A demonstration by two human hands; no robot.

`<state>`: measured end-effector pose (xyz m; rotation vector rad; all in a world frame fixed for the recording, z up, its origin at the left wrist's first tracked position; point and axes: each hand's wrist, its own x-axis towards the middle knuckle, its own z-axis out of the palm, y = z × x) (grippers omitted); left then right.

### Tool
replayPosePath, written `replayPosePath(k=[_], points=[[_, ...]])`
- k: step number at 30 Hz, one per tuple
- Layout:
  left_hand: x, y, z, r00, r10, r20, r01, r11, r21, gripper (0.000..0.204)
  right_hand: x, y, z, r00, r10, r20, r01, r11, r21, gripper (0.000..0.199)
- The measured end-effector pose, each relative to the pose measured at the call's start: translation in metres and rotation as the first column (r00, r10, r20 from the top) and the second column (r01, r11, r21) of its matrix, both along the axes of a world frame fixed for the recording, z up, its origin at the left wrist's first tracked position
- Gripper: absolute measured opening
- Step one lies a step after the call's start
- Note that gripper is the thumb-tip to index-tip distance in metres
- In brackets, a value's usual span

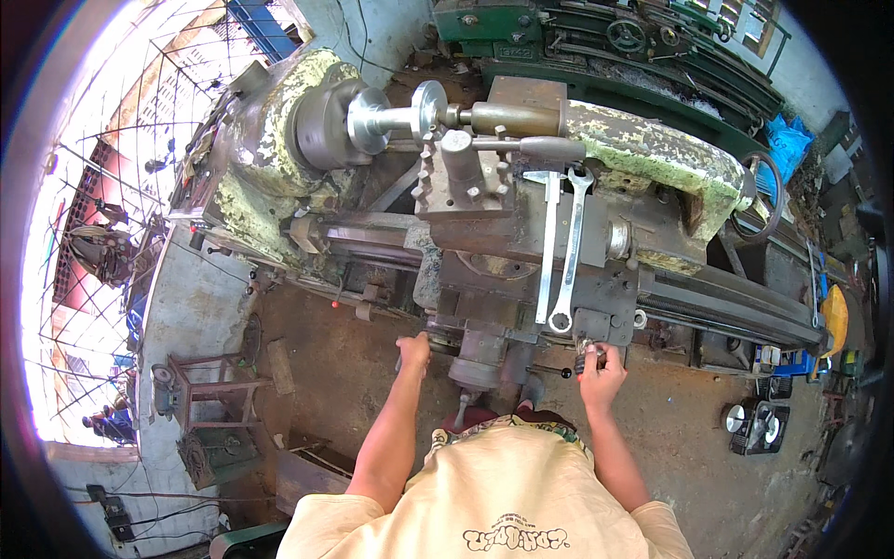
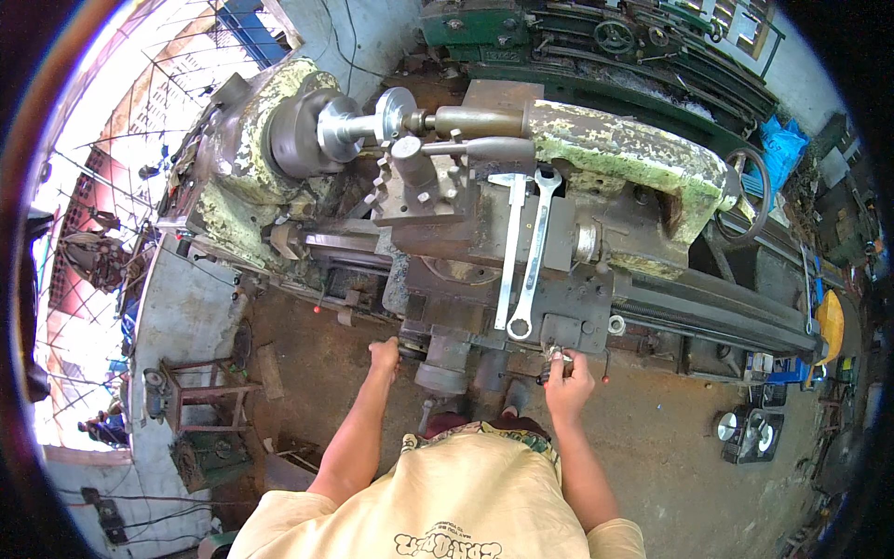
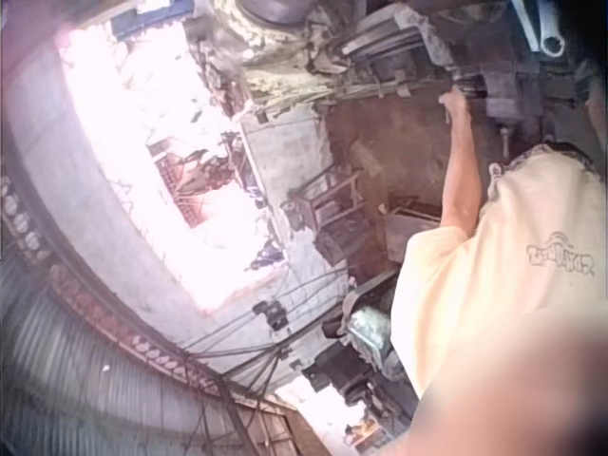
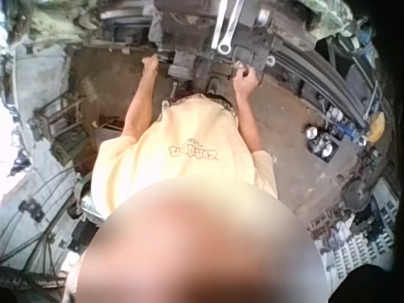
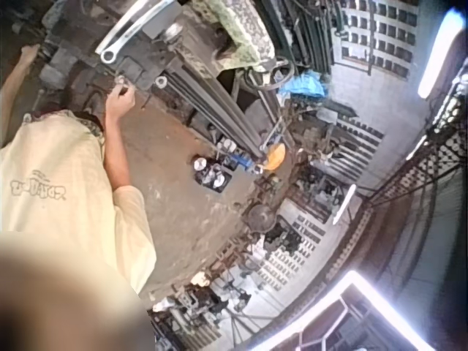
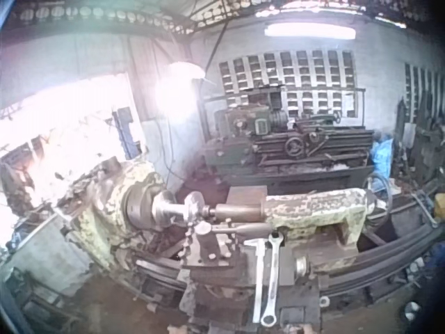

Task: The person operates a metal lathe, using both hands to turn the cross-slide and compound rest handwheels while the workpiece rotates. The person repeatedly advances and retracts the cutting tool to machine the cylindrical workpiece.

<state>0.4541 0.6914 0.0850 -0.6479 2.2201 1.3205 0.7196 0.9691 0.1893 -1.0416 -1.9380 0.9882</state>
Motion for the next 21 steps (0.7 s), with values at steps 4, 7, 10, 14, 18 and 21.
replayPosePath(k=[4, 7, 10, 14, 18, 21], points=[[0.004, 0.004, -0.005, 0.997, 0.042, -0.062, -0.043, 0.999, -0.028, 0.057, -0.001, -0.023, 0.012, 1.0, 0.008, 0.026, -0.013, 0.976, 0.219, 0.013], [0.002, 0.0, -0.012, 0.997, 0.07, -0.042, -0.068, 0.996, 0.049, 0.058, -0.01, -0.055, 0.024, 0.991, 0.128, 0.04, -0.134, 0.965, 0.227, 0.017], [-0.001, -0.002, -0.022, 0.999, 0.053, -0.002, -0.053, 0.995, 0.08, 0.062, -0.027, -0.094, 0.026, 0.956, 0.282, 0.084, -0.267, 0.951, -0.153, 0.028], [0.007, 0.009, -0.023, 0.994, 0.091, -0.054, -0.09, 0.996, 0.015, 0.057, -0.053, -0.128, 0.013, 0.892, 0.431, 0.134, -0.308, 0.798, -0.518, 0.075], [0.007, 0.003, 0.008, 0.995, 0.042, 0.096, -0.052, 0.993, 0.105, 0.056, -0.065, -0.155, 0.005, 0.871, 0.425, 0.246, -0.264, 0.828, -0.495, 0.093], [-0.002, -0.011, 0.03, 0.984, -0.06, 0.168, 0.024, 0.977, 0.213, 0.051, -0.075, -0.165, 0.005, 0.896, 0.358, 0.262, -0.19, 0.843, -0.504, 0.098]])
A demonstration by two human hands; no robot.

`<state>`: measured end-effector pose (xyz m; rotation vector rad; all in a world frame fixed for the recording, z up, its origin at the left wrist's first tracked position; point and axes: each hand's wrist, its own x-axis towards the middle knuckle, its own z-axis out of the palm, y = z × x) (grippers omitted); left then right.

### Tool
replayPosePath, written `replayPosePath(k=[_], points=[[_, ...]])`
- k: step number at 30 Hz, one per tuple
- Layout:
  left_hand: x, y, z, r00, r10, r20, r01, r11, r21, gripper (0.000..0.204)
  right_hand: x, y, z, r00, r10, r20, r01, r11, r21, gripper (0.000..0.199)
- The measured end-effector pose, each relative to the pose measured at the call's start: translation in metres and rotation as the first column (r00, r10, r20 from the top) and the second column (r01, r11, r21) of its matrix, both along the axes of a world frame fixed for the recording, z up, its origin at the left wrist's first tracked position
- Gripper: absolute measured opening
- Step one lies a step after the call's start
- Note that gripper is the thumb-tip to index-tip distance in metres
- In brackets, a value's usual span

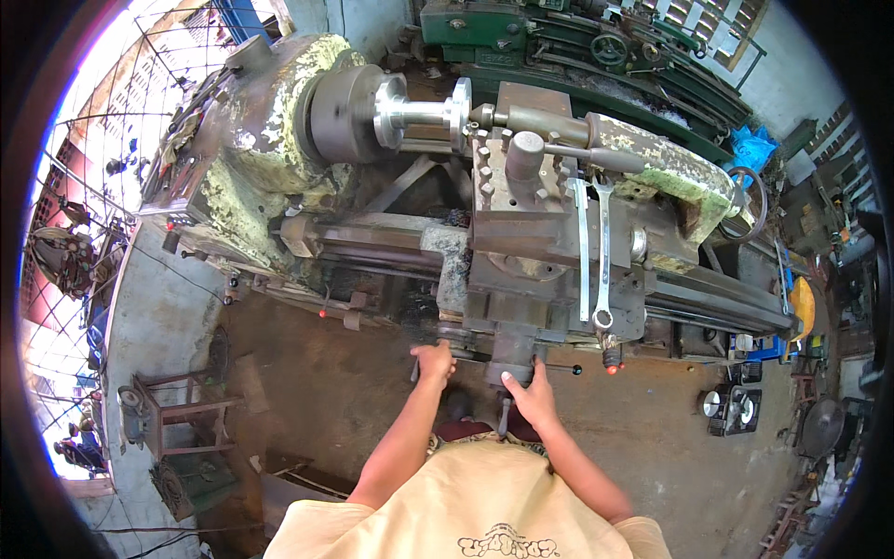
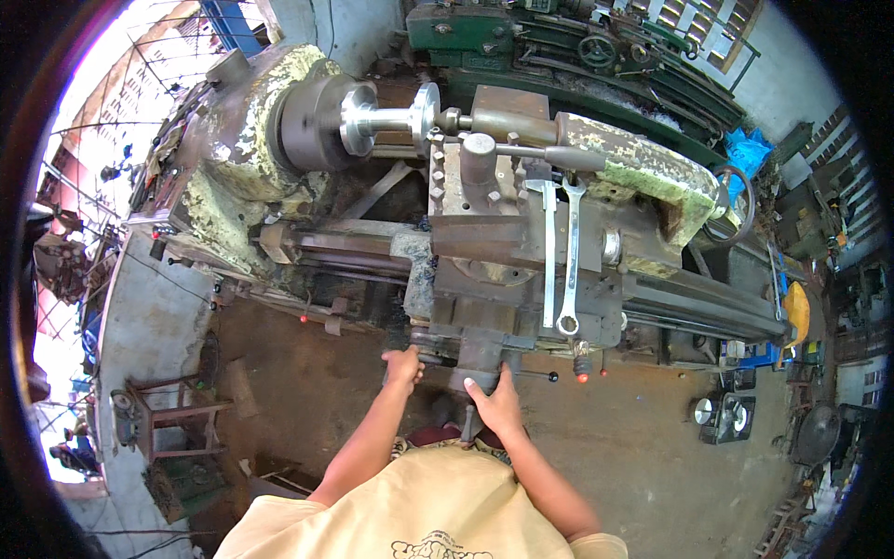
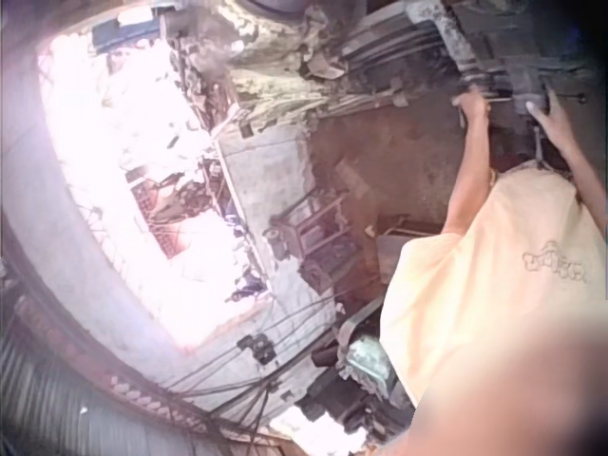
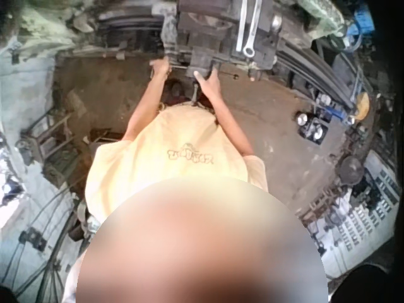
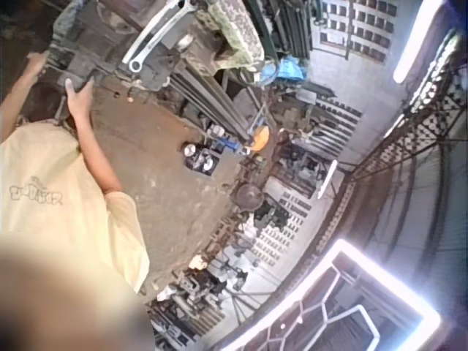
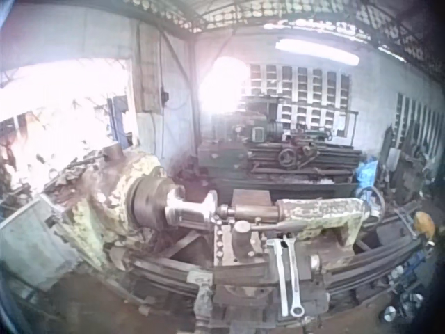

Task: The person operates a metal lathe, using both hands to turn the cross-slide and compound rest handwheels while the workpiece rotates. The person repeatedly advances and retracts the cutting tool to machine the cylindrical workpiece.

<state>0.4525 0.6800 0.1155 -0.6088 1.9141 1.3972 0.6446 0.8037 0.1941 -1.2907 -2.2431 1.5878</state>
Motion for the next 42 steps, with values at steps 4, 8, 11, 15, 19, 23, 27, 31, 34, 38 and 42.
replayPosePath(k=[4, 8, 11, 15, 19, 23, 27, 31, 34, 38, 42], points=[[-0.024, -0.035, -0.004, 0.996, -0.09, -0.02, 0.088, 0.992, -0.086, 0.038, -0.011, -0.005, 0.005, 0.996, -0.09, 0.002, 0.09, 0.993, -0.071, 0.106], [-0.068, -0.059, -0.043, 0.987, -0.15, 0.06, 0.152, 0.987, -0.043, 0.035, -0.016, -0.008, 0.007, 0.993, -0.116, -0.018, 0.113, 0.985, -0.133, 0.108], [-0.096, -0.065, -0.073, 0.898, -0.283, 0.336, 0.316, 0.948, -0.047, 0.026, -0.016, -0.006, 0.006, 0.99, -0.14, -0.002, 0.137, 0.973, -0.183, 0.107], [-0.089, -0.066, -0.103, 0.89, -0.122, 0.439, 0.007, 0.967, 0.256, 0.019, -0.018, -0.004, -0.001, 0.982, -0.185, -0.03, 0.172, 0.953, -0.249, 0.106], [-0.064, -0.05, -0.094, 0.975, 0.137, 0.175, -0.162, 0.977, 0.136, 0.015, -0.018, -0.001, -0.004, 0.98, -0.181, -0.085, 0.151, 0.949, -0.278, 0.102], [0.011, -0.003, -0.04, 0.892, -0.257, -0.373, 0.108, 0.92, -0.376, 0.029, -0.017, 0.0, 0.0, 0.984, -0.165, -0.073, 0.141, 0.956, -0.259, 0.1], [0.058, 0.021, 0.005, 0.767, -0.438, -0.468, 0.327, 0.895, -0.303, 0.037, -0.017, 0.002, 0.001, 0.988, -0.14, -0.065, 0.118, 0.957, -0.266, 0.095], [0.022, 0.005, 0.0, 0.942, -0.097, -0.321, 0.087, 0.995, -0.045, 0.035, -0.015, 0.005, -0.001, 0.991, -0.117, -0.062, 0.098, 0.962, -0.253, 0.096], [-0.018, -0.025, -0.013, 0.992, 0.017, -0.128, -0.02, 1.0, -0.023, 0.031, -0.015, 0.004, -0.005, 0.984, -0.149, -0.093, 0.117, 0.952, -0.284, 0.097], [-0.037, -0.043, -0.028, 0.996, 0.029, 0.085, -0.037, 0.995, 0.089, 0.03, -0.012, 0.004, -0.014, 0.977, -0.167, -0.134, 0.113, 0.933, -0.341, 0.098], [-0.04, -0.038, -0.04, 0.992, 0.065, 0.104, -0.079, 0.987, 0.14, 0.025, -0.006, 0.005, -0.026, 0.929, -0.292, -0.227, 0.118, 0.817, -0.565, 0.095]])
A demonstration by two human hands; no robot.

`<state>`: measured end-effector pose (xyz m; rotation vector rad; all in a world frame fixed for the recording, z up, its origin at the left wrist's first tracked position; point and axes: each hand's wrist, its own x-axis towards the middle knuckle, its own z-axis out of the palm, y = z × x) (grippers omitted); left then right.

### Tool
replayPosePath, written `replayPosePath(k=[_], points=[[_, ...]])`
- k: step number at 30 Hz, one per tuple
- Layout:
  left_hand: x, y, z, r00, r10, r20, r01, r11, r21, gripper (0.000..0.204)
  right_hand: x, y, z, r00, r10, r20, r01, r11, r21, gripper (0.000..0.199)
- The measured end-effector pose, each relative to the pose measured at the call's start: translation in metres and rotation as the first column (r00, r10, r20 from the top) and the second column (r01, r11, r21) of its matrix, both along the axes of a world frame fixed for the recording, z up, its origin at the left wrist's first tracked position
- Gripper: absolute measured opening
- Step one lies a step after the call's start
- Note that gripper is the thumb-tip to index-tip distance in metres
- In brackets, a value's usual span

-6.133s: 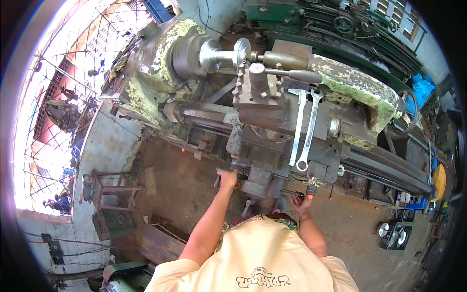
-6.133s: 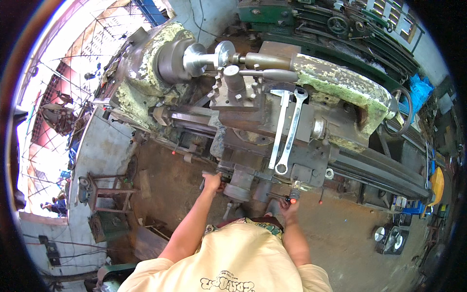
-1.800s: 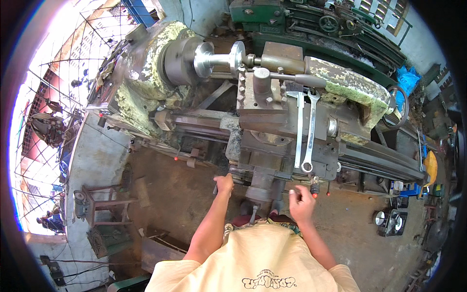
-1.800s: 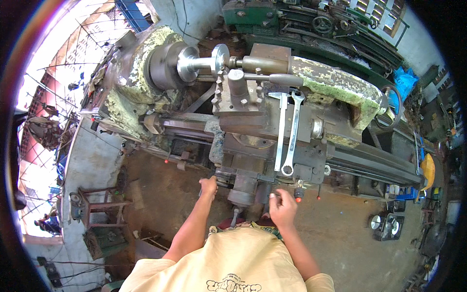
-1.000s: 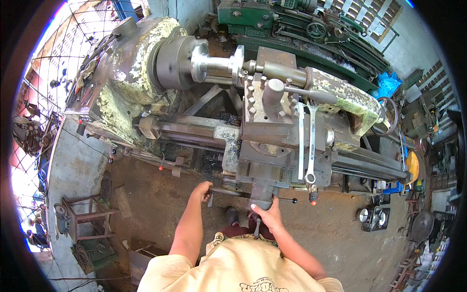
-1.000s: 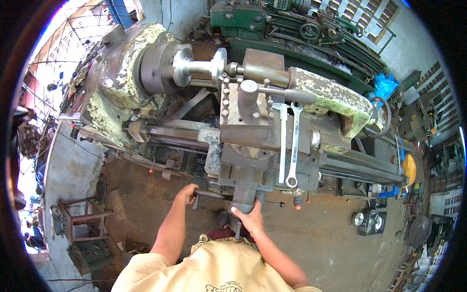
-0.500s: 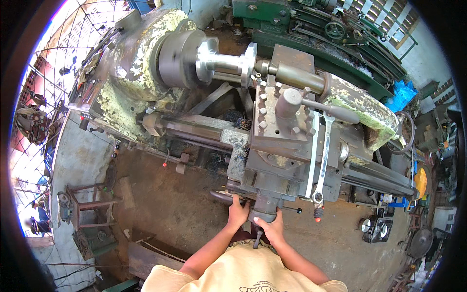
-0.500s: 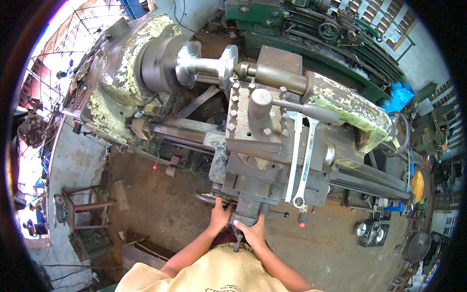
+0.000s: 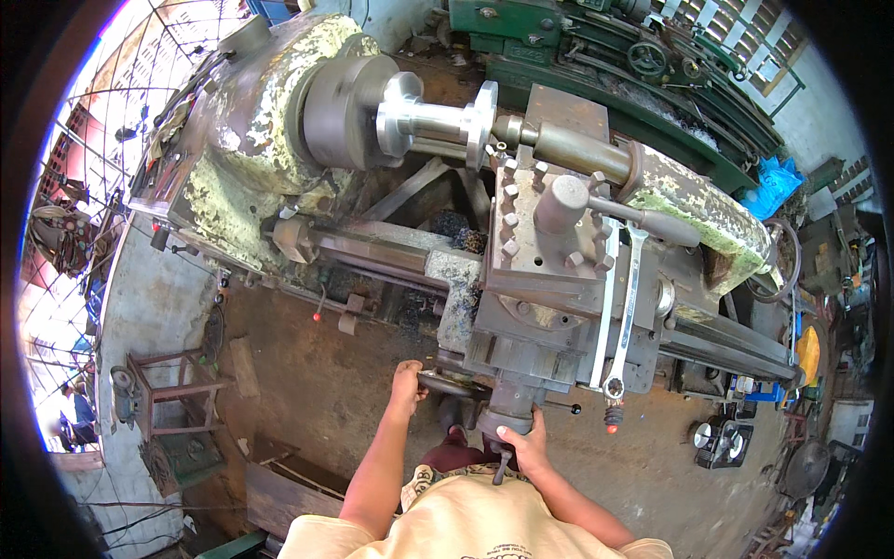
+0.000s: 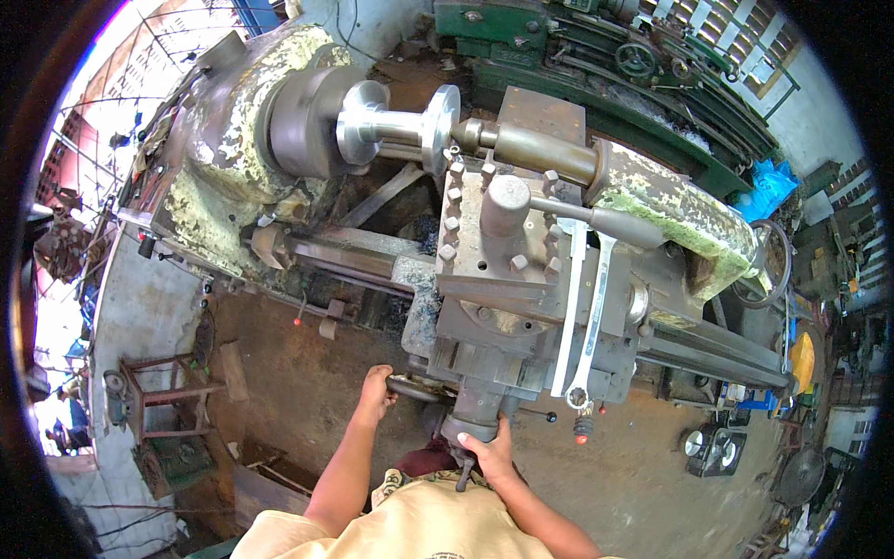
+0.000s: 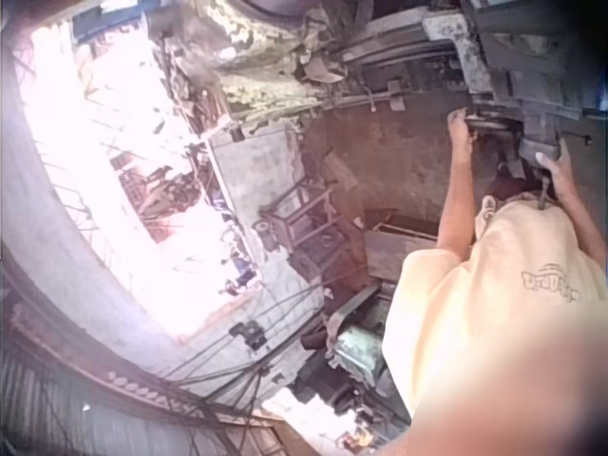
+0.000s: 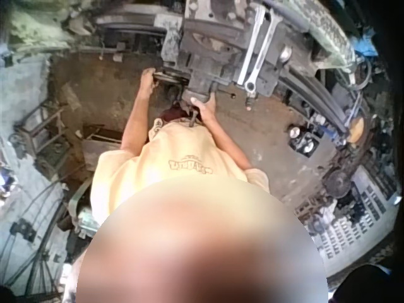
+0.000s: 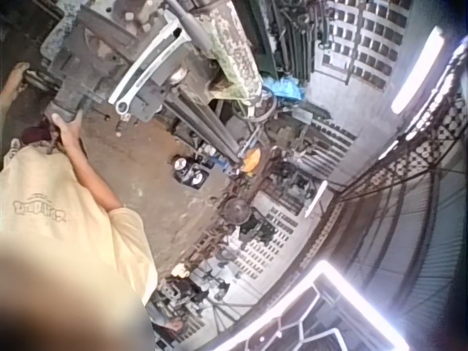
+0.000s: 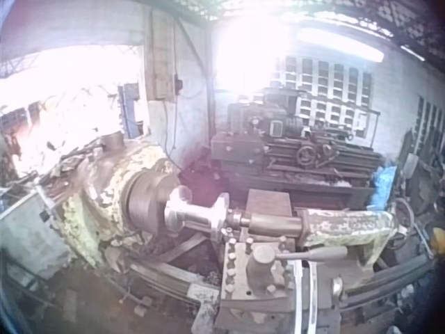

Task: The person operates a metal lathe, using both hands to turn the cross-slide and compound rest handwheels while the workpiece rotates. The person repeatedly advances and retracts the cutting tool to machine the cylindrical workpiece.

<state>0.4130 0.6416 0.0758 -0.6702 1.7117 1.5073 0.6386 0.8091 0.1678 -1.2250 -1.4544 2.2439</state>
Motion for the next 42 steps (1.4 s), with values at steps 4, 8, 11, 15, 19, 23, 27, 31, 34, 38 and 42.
replayPosePath(k=[4, 8, 11, 15, 19, 23, 27, 31, 34, 38, 42], points=[[0.004, 0.004, -0.006, 0.998, 0.061, -0.032, -0.062, 0.998, -0.029, 0.024, 0.013, 0.009, -0.024, 0.988, -0.007, -0.152, -0.041, 0.95, -0.309, 0.094], [0.004, 0.002, -0.005, 0.998, 0.049, -0.039, -0.05, 0.998, -0.027, 0.024, 0.031, 0.014, -0.062, 0.996, 0.038, -0.078, -0.069, 0.889, -0.453, 0.097], [0.004, 0.001, -0.004, 0.999, 0.026, -0.031, -0.027, 0.999, -0.038, 0.026, 0.04, 0.008, -0.097, 0.948, -0.043, -0.315, -0.193, 0.71, -0.677, 0.098], [0.005, 0.002, -0.003, 0.999, 0.021, -0.028, -0.023, 0.998, -0.065, 0.028, 0.048, 0.002, -0.13, 0.96, -0.139, -0.242, -0.134, 0.53, -0.837, 0.092], [0.009, 0.005, 0.009, 0.997, 0.014, -0.079, -0.022, 0.995, -0.101, 0.05, 0.062, 0.019, -0.127, 0.958, -0.022, -0.286, -0.231, 0.533, -0.814, 0.088], [0.021, 0.017, 0.027, 0.991, -0.044, -0.123, 0.023, 0.985, -0.171, 0.082, 0.073, 0.034, -0.116, 0.937, -0.01, -0.348, -0.215, 0.769, -0.602, 0.081], [0.036, 0.034, 0.032, 0.991, 0.02, -0.132, -0.038, 0.99, -0.138, 0.091, 0.106, 0.077, -0.126, 0.988, -0.151, 0.033, 0.146, 0.836, -0.529, 0.041], [0.014, 0.022, 0.027, 0.998, 0.056, 0.015, -0.056, 0.998, 0.003, 0.079, 0.12, 0.107, -0.163, 0.884, -0.445, 0.145, 0.467, 0.818, -0.335, 0.029], [0.009, 0.016, 0.022, 0.995, 0.098, -0.006, -0.098, 0.994, -0.047, 0.072, 0.108, 0.121, -0.188, 0.869, -0.454, 0.199, 0.492, 0.837, -0.24, 0.028], [0.013, 0.017, 0.026, 0.996, 0.091, 0.002, -0.09, 0.992, -0.083, 0.07, 0.093, 0.118, -0.196, 0.826, -0.452, 0.337, 0.474, 0.88, 0.017, 0.027], [0.012, 0.021, 0.028, 0.995, 0.098, -0.001, -0.097, 0.986, -0.133, 0.061, 0.088, 0.112, -0.197, 0.785, -0.471, 0.402, 0.417, 0.882, 0.218, 0.028]])
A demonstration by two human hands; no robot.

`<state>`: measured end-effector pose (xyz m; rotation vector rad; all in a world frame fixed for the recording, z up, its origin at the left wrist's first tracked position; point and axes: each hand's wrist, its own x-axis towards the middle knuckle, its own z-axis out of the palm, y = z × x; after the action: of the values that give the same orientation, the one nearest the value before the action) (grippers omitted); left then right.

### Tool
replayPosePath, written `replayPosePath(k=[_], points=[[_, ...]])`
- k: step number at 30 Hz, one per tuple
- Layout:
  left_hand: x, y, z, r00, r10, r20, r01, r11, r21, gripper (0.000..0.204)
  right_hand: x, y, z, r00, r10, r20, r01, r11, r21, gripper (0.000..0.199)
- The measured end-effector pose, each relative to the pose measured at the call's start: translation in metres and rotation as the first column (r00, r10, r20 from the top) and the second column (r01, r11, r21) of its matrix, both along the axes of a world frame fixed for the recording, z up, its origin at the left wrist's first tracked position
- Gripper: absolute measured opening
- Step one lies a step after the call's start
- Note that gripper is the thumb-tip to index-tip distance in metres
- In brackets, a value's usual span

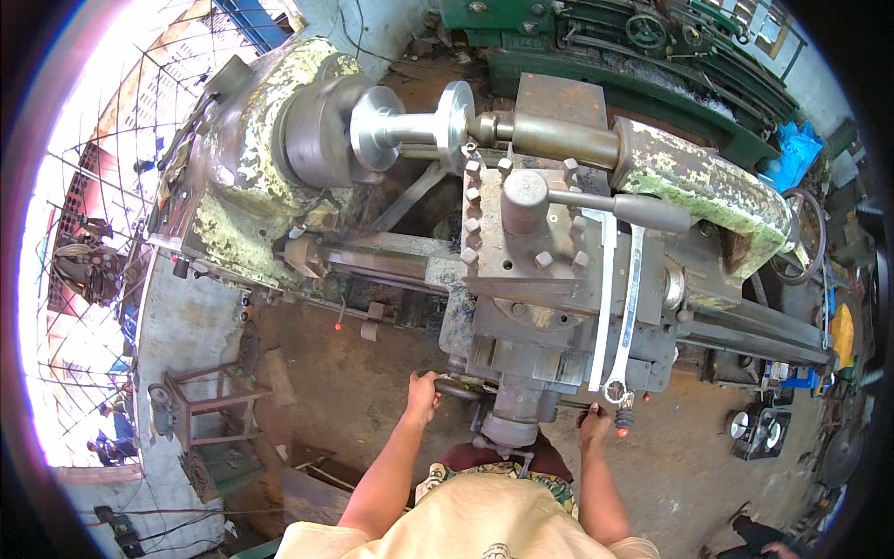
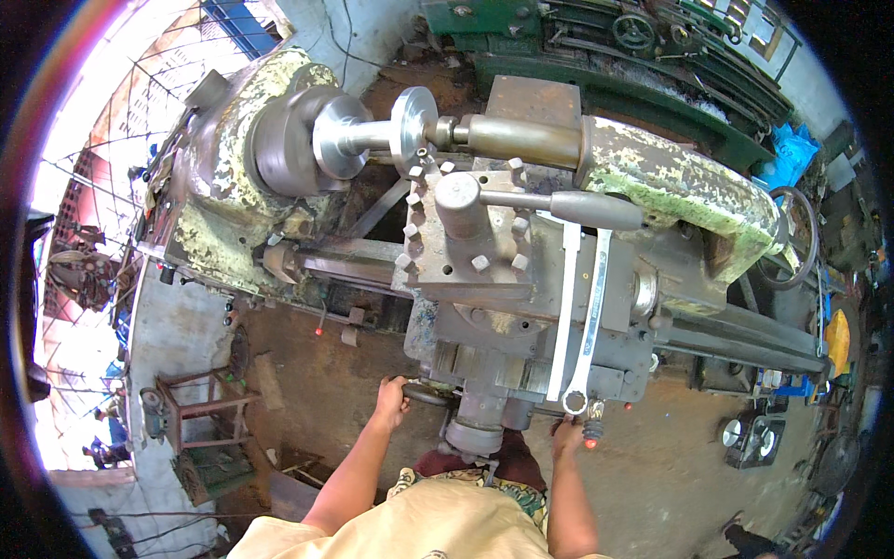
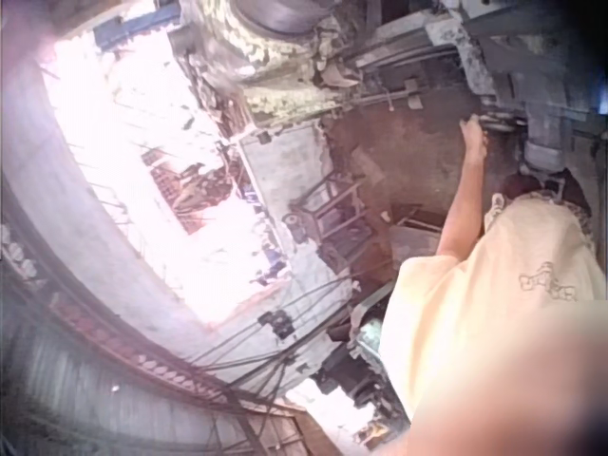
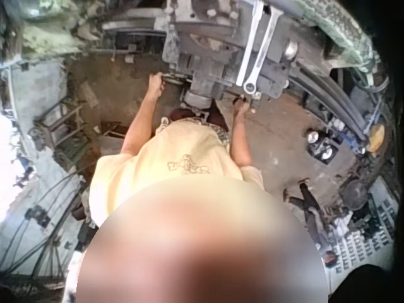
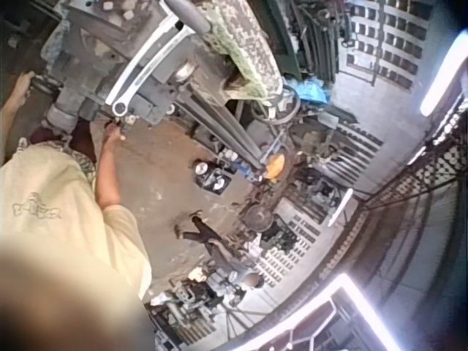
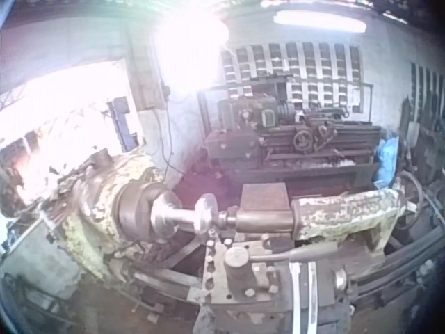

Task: The person operates a metal lathe, using both hands to turn the cross-slide and compound rest handwheels while the workpiece rotates. The person repeatedly advances and retracts the cutting tool to machine the cylindrical workpiece.

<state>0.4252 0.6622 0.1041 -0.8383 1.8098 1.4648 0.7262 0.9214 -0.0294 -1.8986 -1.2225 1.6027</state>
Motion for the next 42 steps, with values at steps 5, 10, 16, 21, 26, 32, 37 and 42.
replayPosePath(k=[5, 10, 16, 21, 26, 32, 37, 42], points=[[-0.003, -0.003, -0.008, 0.998, -0.068, 0.007, 0.069, 0.997, -0.035, 0.034, -0.014, 0.006, -0.018, 0.984, -0.156, -0.09, 0.146, 0.983, -0.108, 0.032], [-0.009, -0.009, -0.014, 0.992, -0.119, 0.03, 0.119, 0.993, -0.015, 0.038, -0.017, 0.014, -0.032, 0.986, -0.153, -0.067, 0.125, 0.941, -0.315, 0.031], [0.006, 0.005, 0.008, 0.976, -0.201, -0.084, 0.191, 0.975, -0.114, 0.078, 0.012, 0.034, -0.032, 0.991, 0.007, -0.131, -0.05, 0.943, -0.33, 0.027], [0.031, 0.021, 0.021, 0.974, -0.199, -0.106, 0.187, 0.976, -0.115, 0.103, 0.045, 0.061, 0.039, 0.981, -0.124, -0.148, 0.14, 0.985, 0.1, 0.009], [0.026, 0.015, -0.023, 0.962, -0.183, -0.201, 0.152, 0.975, -0.162, 0.105, 0.031, 0.07, 0.159, 0.971, -0.167, -0.173, 0.221, 0.903, 0.369, 0.01], [0.024, 0.003, -0.087, 0.921, -0.237, -0.309, 0.156, 0.952, -0.265, 0.102, -0.037, 0.058, 0.211, 0.982, 0.183, -0.039, -0.111, 0.737, 0.666, 0.015], [0.024, 0.0, -0.076, 0.937, -0.214, -0.277, 0.164, 0.967, -0.193, 0.105, -0.052, 0.049, 0.221, 0.973, 0.172, 0.153, -0.23, 0.675, 0.701, 0.019], [0.019, 0.003, -0.039, 0.964, -0.134, -0.231, 0.133, 0.991, -0.02, 0.05, -0.05, 0.046, 0.228, 0.906, 0.192, 0.378, -0.403, 0.666, 0.627, 0.018]])
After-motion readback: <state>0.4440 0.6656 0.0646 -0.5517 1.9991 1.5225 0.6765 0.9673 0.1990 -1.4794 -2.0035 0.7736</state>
